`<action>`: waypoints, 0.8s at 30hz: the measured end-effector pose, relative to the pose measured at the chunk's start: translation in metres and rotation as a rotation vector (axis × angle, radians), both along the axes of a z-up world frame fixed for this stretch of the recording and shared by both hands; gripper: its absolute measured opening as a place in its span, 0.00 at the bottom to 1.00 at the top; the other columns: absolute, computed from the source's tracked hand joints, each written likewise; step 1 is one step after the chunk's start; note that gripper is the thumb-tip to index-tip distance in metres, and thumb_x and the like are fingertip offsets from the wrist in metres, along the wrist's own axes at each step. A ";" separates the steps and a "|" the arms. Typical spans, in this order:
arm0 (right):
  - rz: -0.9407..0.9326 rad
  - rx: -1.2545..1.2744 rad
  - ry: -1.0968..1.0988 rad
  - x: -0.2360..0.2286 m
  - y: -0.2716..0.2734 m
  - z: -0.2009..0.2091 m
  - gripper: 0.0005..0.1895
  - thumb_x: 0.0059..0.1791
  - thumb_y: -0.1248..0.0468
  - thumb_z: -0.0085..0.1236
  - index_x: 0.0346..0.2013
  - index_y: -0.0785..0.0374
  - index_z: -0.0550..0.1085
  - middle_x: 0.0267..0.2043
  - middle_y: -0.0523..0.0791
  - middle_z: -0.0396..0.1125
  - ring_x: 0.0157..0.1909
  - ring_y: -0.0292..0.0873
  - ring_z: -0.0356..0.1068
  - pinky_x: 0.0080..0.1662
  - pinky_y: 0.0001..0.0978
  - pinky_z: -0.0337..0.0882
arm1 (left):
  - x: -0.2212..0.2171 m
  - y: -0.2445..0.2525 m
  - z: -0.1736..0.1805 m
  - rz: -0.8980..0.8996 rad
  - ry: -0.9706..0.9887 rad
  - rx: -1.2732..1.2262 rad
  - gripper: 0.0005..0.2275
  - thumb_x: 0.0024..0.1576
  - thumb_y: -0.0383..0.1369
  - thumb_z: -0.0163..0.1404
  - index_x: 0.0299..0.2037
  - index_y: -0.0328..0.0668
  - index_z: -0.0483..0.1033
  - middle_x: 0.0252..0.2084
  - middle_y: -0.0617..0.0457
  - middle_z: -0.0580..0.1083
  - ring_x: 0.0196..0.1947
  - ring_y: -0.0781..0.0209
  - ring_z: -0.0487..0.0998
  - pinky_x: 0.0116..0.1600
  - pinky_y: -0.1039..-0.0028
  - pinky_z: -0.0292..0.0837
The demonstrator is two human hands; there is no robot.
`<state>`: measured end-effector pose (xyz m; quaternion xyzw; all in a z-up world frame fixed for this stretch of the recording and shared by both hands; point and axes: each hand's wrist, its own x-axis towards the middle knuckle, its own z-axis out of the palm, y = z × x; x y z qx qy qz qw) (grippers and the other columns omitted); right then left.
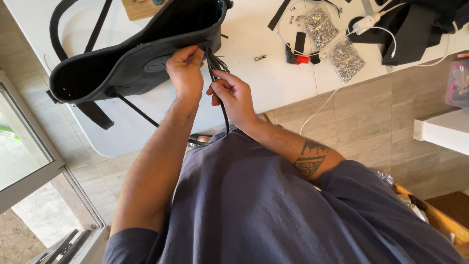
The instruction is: Assembling a leather bag by attaching a tassel and a shoulder strap using pliers and hardware
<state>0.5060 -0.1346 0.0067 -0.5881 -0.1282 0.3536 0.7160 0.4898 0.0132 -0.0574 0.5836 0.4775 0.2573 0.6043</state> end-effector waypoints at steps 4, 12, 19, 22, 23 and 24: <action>0.004 0.028 0.025 -0.003 0.001 0.004 0.19 0.55 0.68 0.52 0.61 0.72 0.68 0.33 0.54 0.72 0.28 0.41 0.69 0.35 0.29 0.73 | 0.002 -0.001 0.000 0.028 -0.015 -0.052 0.05 0.52 0.25 0.60 0.37 0.35 0.85 0.28 0.55 0.80 0.29 0.67 0.78 0.36 0.74 0.83; -0.007 0.076 -0.003 -0.004 0.000 -0.010 0.19 0.56 0.69 0.53 0.61 0.72 0.69 0.33 0.54 0.73 0.29 0.41 0.72 0.36 0.28 0.73 | -0.007 0.000 -0.012 -0.038 -0.076 0.054 0.04 0.54 0.23 0.61 0.37 0.33 0.84 0.32 0.51 0.79 0.34 0.64 0.81 0.43 0.74 0.80; -0.057 0.078 -0.062 0.000 -0.014 -0.046 0.16 0.56 0.68 0.55 0.58 0.70 0.72 0.34 0.51 0.76 0.31 0.39 0.78 0.34 0.20 0.73 | -0.032 -0.022 0.020 -0.159 -0.162 0.062 0.05 0.67 0.22 0.44 0.43 0.38 0.74 0.32 0.48 0.78 0.37 0.60 0.79 0.52 0.74 0.71; -0.061 0.031 -0.072 -0.004 -0.021 -0.048 0.15 0.54 0.70 0.56 0.56 0.70 0.74 0.34 0.52 0.76 0.31 0.41 0.78 0.35 0.24 0.74 | -0.045 -0.022 -0.006 -0.039 -0.227 -0.139 0.05 0.71 0.29 0.37 0.50 0.45 0.67 0.22 0.48 0.64 0.18 0.60 0.65 0.26 0.75 0.69; -0.079 0.019 -0.082 -0.003 -0.025 -0.048 0.15 0.54 0.70 0.56 0.56 0.70 0.74 0.34 0.52 0.76 0.31 0.41 0.78 0.35 0.24 0.74 | -0.041 -0.028 0.006 -0.058 -0.236 -0.153 0.05 0.71 0.29 0.37 0.50 0.45 0.67 0.22 0.48 0.64 0.18 0.60 0.65 0.26 0.75 0.69; -0.049 -0.012 -0.107 -0.004 -0.027 -0.048 0.14 0.53 0.71 0.56 0.55 0.69 0.75 0.34 0.51 0.77 0.31 0.40 0.78 0.34 0.23 0.74 | -0.039 -0.032 0.019 -0.147 -0.213 -0.154 0.08 0.73 0.31 0.35 0.49 0.42 0.68 0.22 0.51 0.62 0.19 0.63 0.63 0.25 0.78 0.66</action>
